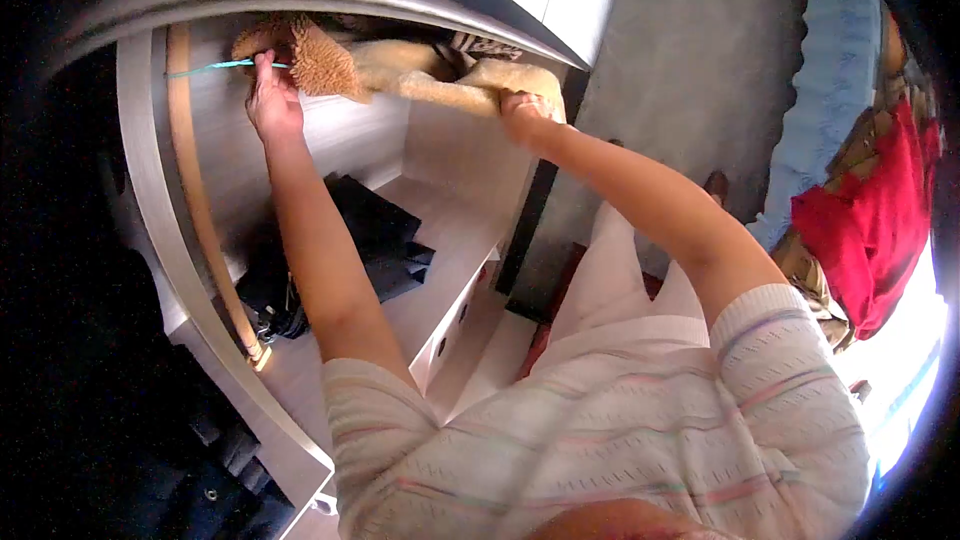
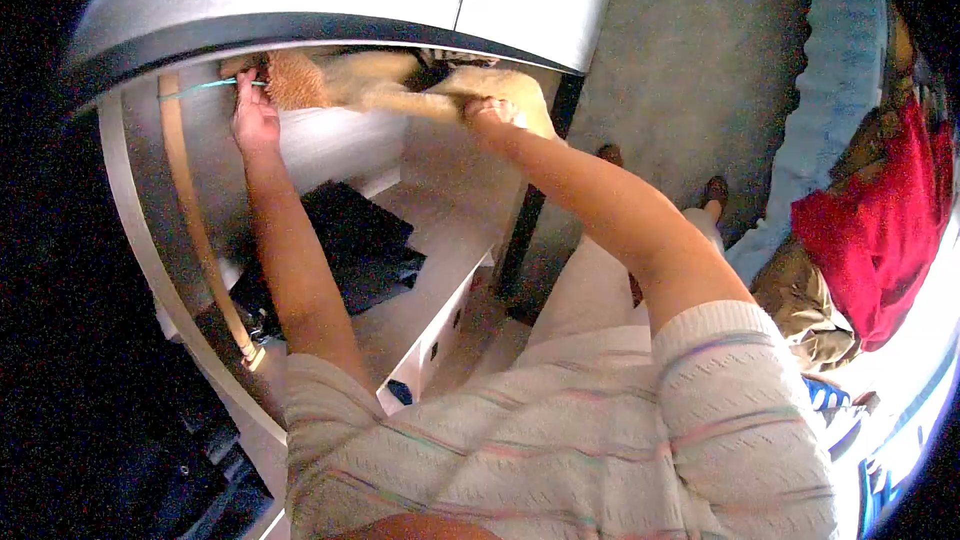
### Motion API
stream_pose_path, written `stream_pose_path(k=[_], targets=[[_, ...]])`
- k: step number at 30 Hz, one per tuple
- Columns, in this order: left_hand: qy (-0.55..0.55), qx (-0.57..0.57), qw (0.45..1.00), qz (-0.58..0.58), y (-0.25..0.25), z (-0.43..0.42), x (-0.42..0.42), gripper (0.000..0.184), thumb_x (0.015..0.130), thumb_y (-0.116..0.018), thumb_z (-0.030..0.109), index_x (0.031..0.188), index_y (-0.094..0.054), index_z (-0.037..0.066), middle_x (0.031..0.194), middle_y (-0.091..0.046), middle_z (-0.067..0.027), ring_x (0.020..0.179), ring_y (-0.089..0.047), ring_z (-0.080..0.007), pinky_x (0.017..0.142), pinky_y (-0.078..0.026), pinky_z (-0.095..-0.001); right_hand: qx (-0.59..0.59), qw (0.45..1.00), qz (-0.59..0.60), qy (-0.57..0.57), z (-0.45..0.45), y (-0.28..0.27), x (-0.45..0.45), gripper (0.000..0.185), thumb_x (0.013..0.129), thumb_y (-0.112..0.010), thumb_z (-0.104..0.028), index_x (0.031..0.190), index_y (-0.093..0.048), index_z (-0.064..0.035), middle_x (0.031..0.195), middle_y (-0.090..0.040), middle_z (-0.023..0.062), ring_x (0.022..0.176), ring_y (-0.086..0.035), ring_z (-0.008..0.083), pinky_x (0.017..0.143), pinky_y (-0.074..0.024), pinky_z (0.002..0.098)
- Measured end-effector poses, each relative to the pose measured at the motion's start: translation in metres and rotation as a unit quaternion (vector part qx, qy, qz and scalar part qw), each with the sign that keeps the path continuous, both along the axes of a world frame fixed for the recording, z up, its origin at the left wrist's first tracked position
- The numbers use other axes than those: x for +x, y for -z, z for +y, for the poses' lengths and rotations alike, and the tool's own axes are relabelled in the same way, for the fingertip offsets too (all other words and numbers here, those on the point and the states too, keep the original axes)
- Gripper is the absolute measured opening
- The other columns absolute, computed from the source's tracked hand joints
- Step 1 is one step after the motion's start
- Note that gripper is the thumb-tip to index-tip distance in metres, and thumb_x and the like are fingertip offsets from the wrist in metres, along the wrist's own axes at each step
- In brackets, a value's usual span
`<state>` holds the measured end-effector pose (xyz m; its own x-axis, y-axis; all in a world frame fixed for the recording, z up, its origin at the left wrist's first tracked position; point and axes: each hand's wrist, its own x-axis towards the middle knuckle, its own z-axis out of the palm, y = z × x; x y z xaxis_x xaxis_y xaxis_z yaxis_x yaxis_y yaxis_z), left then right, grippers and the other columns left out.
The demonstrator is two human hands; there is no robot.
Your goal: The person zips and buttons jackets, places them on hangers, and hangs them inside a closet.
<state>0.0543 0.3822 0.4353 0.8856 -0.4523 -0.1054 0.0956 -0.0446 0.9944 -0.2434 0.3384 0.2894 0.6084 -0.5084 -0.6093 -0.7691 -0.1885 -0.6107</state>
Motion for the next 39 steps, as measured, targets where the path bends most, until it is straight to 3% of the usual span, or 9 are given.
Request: stream_pose_path(k=[6,9,13,17,21,26,30,35,39], targets=[[-0.069,-0.010,0.998,0.012,0.039,0.061,-0.068,0.028,0.076,-0.061,0.012,0.102,-0.055,0.004,0.092,-0.059,-0.0069,0.084,-0.056,-0.0193,0.074,-0.045,-0.0318,-0.166,0.965,0.046,-0.196,0.009,-0.001,-0.004,0.031,0.077,-0.049,-0.016,0.105,-0.057,-0.0043,0.097,-0.060,0.0191,0.089,-0.060,0.0319,0.074,-0.0487,0.0392],[0.168,0.158,0.972,0.040,0.098,0.095,-0.155,0.042,0.064,-0.066,0.007,0.104,-0.057,0.004,0.097,-0.059,-0.0062,0.086,-0.055,-0.0179,0.076,-0.046,-0.0277,-0.289,0.890,0.045,-0.351,0.012,0.011,-0.002,0.029,0.073,-0.052,-0.015,0.095,-0.060,0.0024,0.091,-0.061,0.0201,0.084,-0.062,0.0300,0.069,-0.0499,0.0414],[0.215,0.271,0.934,-0.087,0.162,0.093,-0.275,0.055,0.061,-0.073,0.024,0.110,-0.054,0.009,0.103,-0.059,-0.0085,0.095,-0.056,-0.0226,0.080,-0.046,-0.0345,-0.054,0.954,-0.003,-0.296,-0.007,-0.017,-0.002,0.023,0.071,-0.058,-0.009,0.090,-0.061,0.0042,0.086,-0.062,0.0166,0.079,-0.063,0.0250,0.056,-0.0526,0.0380],[0.095,0.399,0.906,-0.106,0.218,0.094,-0.311,0.043,0.063,-0.066,0.032,0.100,-0.060,0.009,0.091,-0.063,-0.0132,0.085,-0.059,-0.0317,0.077,-0.047,-0.0394,0.000,0.946,-0.140,-0.294,-0.037,0.098,0.002,0.026,0.076,-0.056,-0.008,0.099,-0.056,0.0047,0.093,-0.059,0.0167,0.080,-0.061,0.0265,0.056,-0.0559,0.0370],[0.027,0.459,0.887,-0.031,0.246,0.108,-0.336,0.034,0.070,-0.060,0.030,0.100,-0.061,0.013,0.091,-0.063,-0.0115,0.087,-0.059,-0.0313,0.076,-0.046,-0.0419,0.167,0.983,-0.061,-0.048,-0.008,-0.026,-0.011,0.026,0.079,-0.053,-0.009,0.101,-0.052,0.0052,0.096,-0.057,0.0180,0.078,-0.061,0.0276,0.058,-0.0569,0.0362],[-0.048,0.406,0.912,0.014,0.293,0.142,-0.363,0.026,0.076,-0.054,0.024,0.099,-0.057,0.012,0.094,-0.062,-0.0117,0.093,-0.058,-0.0295,0.077,-0.043,-0.0515,0.146,0.954,0.109,-0.239,0.016,-0.031,-0.018,0.032,0.085,-0.055,-0.028,0.103,-0.054,-0.0007,0.087,-0.062,0.0120,0.075,-0.062,0.0220,0.061,-0.0538,0.0344],[-0.055,0.351,0.932,0.071,0.295,0.142,-0.380,0.032,0.077,-0.052,0.021,0.108,-0.052,0.012,0.094,-0.062,-0.0119,0.094,-0.057,-0.0306,0.077,-0.043,-0.0510,-0.022,0.774,-0.064,-0.629,0.046,-0.005,-0.040,0.037,0.080,-0.060,-0.028,0.102,-0.056,0.0026,0.092,-0.064,0.0112,0.080,-0.063,0.0249,0.069,-0.0508,0.0329],[-0.078,0.296,0.951,0.039,0.361,0.136,-0.386,0.025,0.076,-0.053,0.021,0.100,-0.057,0.012,0.093,-0.061,-0.0098,0.091,-0.057,-0.0296,0.072,-0.046,-0.0492,-0.159,0.583,-0.090,-0.791,0.117,0.058,0.006,0.035,0.075,-0.062,-0.020,0.103,-0.057,0.0003,0.094,-0.062,0.0170,0.086,-0.061,0.0309,0.071,-0.0491,0.0386],[-0.088,0.354,0.929,0.068,0.377,0.137,-0.387,0.018,0.073,-0.056,0.023,0.087,-0.062,0.013,0.091,-0.061,-0.0065,0.089,-0.057,-0.0270,0.069,-0.047,-0.0457,-0.243,0.368,0.154,-0.884,0.119,0.103,0.023,0.030,0.073,-0.062,-0.018,0.098,-0.061,-0.0020,0.091,-0.062,0.0189,0.085,-0.060,0.0330,0.071,-0.0481,0.0411]])
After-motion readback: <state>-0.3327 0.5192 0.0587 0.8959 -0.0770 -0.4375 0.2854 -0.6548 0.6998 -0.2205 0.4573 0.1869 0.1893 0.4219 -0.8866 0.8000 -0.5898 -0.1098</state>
